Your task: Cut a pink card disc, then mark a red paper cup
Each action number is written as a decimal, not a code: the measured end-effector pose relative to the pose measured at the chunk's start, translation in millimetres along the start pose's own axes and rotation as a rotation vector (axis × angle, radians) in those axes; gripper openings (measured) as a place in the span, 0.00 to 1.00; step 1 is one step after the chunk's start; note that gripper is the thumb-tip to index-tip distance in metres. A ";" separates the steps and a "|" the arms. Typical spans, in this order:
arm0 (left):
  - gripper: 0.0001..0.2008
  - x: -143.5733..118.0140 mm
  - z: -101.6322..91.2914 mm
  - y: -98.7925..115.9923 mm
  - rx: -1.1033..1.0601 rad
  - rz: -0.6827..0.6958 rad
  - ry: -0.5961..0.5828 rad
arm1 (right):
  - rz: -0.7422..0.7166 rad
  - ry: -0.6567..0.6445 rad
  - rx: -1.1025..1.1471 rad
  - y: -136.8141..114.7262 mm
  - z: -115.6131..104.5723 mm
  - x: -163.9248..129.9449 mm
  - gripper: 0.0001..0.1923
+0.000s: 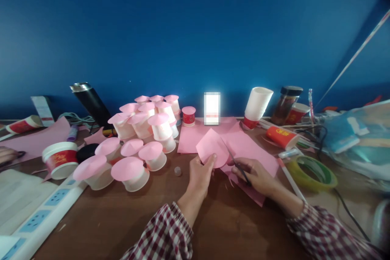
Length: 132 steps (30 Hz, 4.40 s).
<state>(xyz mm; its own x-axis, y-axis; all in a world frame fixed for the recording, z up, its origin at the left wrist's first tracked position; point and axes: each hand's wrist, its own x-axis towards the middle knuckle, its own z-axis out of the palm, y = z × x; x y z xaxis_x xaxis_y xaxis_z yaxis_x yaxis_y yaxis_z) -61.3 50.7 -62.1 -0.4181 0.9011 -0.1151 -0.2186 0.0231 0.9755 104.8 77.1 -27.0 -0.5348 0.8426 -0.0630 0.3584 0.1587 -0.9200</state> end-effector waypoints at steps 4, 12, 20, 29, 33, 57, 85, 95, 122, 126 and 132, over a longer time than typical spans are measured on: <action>0.18 -1.5 0.3 -0.4 0.016 0.001 -0.016 | -0.036 0.000 0.022 -0.7 0.1 0.2 0.22; 0.19 -1.8 -0.3 -1.9 0.018 -0.003 -0.018 | -0.028 -0.015 0.055 0.1 1.2 0.7 0.21; 0.20 0.3 -0.3 -4.0 -0.004 0.001 -0.027 | 0.006 0.009 0.026 -2.1 -0.7 0.6 0.24; 0.19 -0.4 -1.0 -1.7 0.005 0.010 -0.022 | 0.007 0.016 -0.028 -1.5 -3.7 -0.2 0.24; 0.19 0.0 -0.6 -1.4 -0.014 0.006 -0.008 | 0.003 0.021 -0.029 -3.3 -3.6 -0.6 0.24; 0.17 1.9 -2.1 1.1 0.019 0.019 0.030 | 0.038 -0.016 0.037 1.7 -1.2 0.5 0.25; 0.16 -2.4 -0.9 6.1 -0.075 -0.104 -0.095 | -0.051 -0.013 -0.055 1.6 -8.5 1.9 0.22; 0.15 -4.5 0.0 9.9 -0.108 -0.107 -0.091 | -0.008 0.000 -0.040 -1.8 -8.0 0.9 0.24; 0.18 1.1 -2.7 4.0 -0.063 -0.072 -0.057 | 0.011 -0.017 0.031 5.8 -8.2 1.4 0.26; 0.18 1.2 -3.2 4.3 -0.072 -0.064 -0.054 | 0.017 -0.007 0.024 2.7 -8.3 1.1 0.28; 0.18 2.5 -3.2 3.5 -0.077 -0.074 -0.040 | 0.059 0.002 -0.008 0.5 -9.1 1.2 0.29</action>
<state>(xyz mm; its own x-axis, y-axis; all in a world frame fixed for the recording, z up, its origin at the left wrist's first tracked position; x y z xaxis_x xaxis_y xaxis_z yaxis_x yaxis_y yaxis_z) -65.9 51.6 -59.5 -0.3633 0.9147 -0.1770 -0.3152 0.0581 0.9472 111.3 82.9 -24.0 -0.5113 0.8515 -0.1163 0.3953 0.1129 -0.9116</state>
